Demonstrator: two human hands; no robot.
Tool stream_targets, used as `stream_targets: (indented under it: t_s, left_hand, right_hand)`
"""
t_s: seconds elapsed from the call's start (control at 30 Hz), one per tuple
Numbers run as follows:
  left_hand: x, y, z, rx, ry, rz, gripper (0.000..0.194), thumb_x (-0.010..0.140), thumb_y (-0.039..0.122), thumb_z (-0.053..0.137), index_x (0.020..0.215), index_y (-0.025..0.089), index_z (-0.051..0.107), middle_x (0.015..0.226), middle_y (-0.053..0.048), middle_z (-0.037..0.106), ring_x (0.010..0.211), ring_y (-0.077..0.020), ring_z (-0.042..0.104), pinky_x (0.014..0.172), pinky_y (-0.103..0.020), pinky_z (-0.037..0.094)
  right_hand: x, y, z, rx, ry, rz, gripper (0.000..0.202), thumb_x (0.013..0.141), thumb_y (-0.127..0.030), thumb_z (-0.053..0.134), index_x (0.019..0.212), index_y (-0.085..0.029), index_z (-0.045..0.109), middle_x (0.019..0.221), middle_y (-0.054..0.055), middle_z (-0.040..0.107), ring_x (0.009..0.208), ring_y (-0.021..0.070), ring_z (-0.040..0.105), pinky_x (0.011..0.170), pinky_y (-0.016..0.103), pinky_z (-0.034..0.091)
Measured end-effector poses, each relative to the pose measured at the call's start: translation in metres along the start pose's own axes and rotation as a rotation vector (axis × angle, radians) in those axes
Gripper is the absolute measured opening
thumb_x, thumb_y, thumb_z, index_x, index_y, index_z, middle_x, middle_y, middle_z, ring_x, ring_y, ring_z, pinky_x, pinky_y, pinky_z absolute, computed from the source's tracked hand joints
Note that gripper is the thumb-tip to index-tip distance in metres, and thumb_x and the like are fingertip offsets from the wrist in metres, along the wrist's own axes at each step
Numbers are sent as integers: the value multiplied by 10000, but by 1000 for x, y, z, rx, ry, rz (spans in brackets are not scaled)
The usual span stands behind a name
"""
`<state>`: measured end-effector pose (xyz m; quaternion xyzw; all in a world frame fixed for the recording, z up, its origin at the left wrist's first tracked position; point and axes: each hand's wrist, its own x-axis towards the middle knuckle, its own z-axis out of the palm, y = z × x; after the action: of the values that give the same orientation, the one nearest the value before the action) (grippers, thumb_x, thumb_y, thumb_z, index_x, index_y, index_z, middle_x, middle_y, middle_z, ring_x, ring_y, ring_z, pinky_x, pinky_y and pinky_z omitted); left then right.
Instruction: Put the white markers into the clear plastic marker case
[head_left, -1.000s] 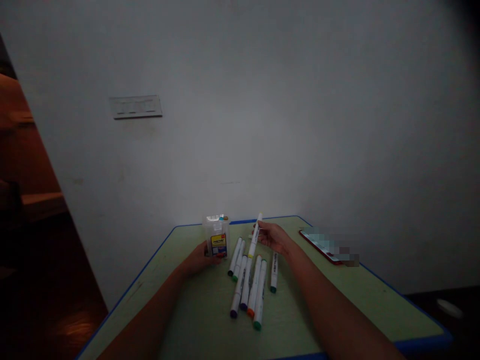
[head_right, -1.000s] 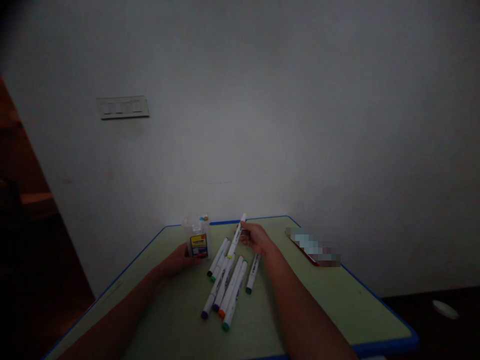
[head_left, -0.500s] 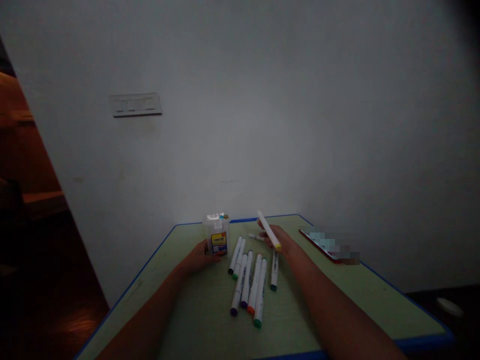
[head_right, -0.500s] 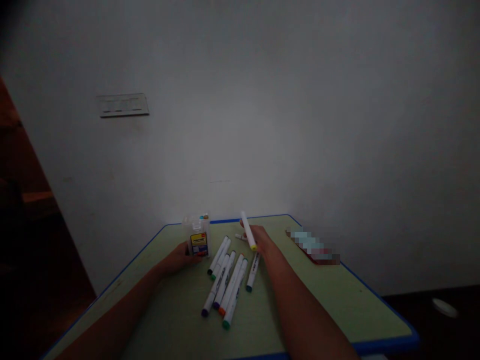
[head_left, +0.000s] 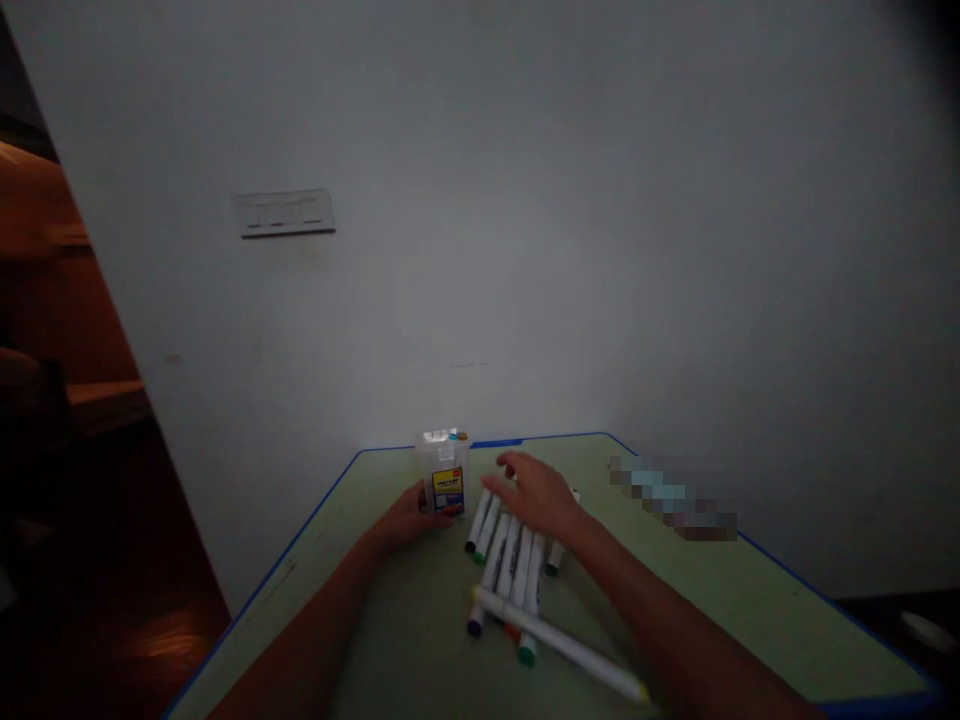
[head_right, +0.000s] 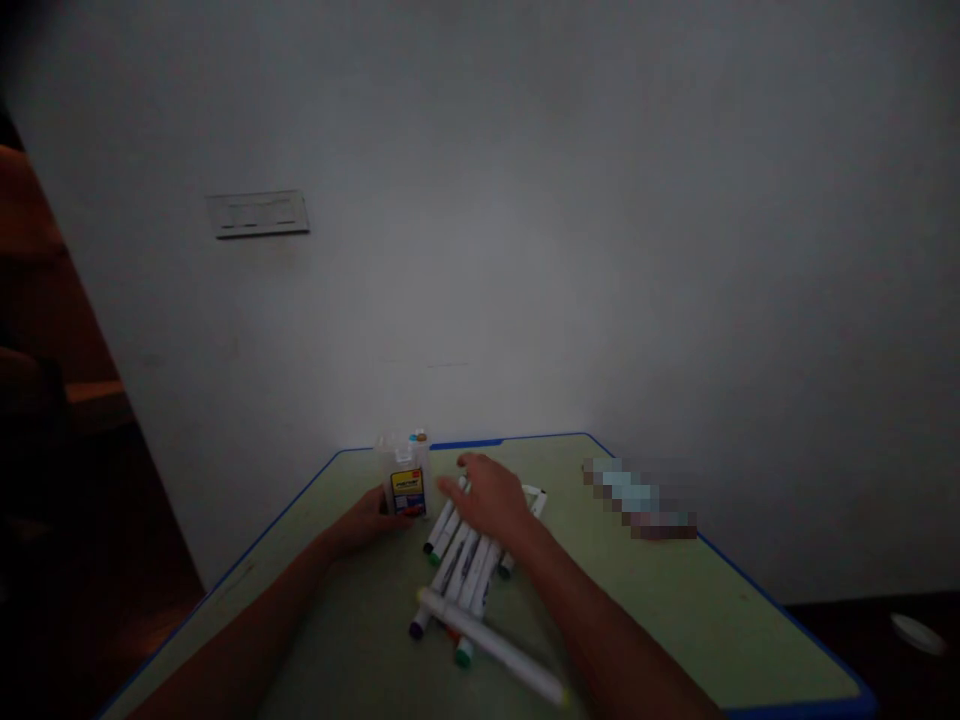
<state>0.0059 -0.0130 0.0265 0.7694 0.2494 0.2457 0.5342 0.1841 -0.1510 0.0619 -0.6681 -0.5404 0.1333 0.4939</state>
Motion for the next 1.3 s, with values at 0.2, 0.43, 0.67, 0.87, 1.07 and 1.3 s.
stream_targets:
  t_s: [0.2,0.43,0.67,0.87,1.07,1.3]
  left_hand:
    - [3,-6,1,-21,6,36,575,538,193,735,1066,119,517,1096,-110,601,1000,-227,576,945,-392,415]
    - [5,-5,5,-61,-16,9,552,530,190,735,1037,104,534,1056,-106,617,954,-198,593,946,-398,407]
    - [6,-1,8,-40,31,-37,575,515,155,739,1047,95,530,1103,-108,592,998,-187,569,981,-408,370]
    - [4,3,11,-7,29,-3,600,528,143,724,1086,91,509,1126,-107,580,1015,-189,563,992,-425,358]
    - [7,-1,10,13,19,6,610,538,150,727,1103,95,504,1124,-99,580,1011,-186,563,1000,-431,349]
    - [6,5,11,105,73,-38,598,558,187,724,1110,93,514,1101,-77,595,992,-186,562,988,-436,353]
  right_hand:
    - [-93,-10,38,-719,-159,-484,273,806,-320,483,1005,-154,570,1069,141,546,1053,276,438,904,454,349]
    - [-86,-6,24,-661,-109,-614,222,819,-203,444,990,-113,553,1034,148,536,1008,257,449,872,422,393]
    - [-177,-1,-25,-304,234,-497,215,778,-132,471,981,-177,523,979,103,535,936,235,519,776,404,447]
    - [-257,52,-28,-427,224,-348,162,755,-138,499,889,-194,570,866,88,608,808,210,594,645,314,499]
    - [-284,93,-38,-361,305,-138,88,745,-217,525,780,-207,605,676,38,657,608,175,629,557,250,514]
    - [-363,189,-55,-177,323,697,218,684,-399,548,732,-213,650,728,59,690,672,228,651,548,265,525]
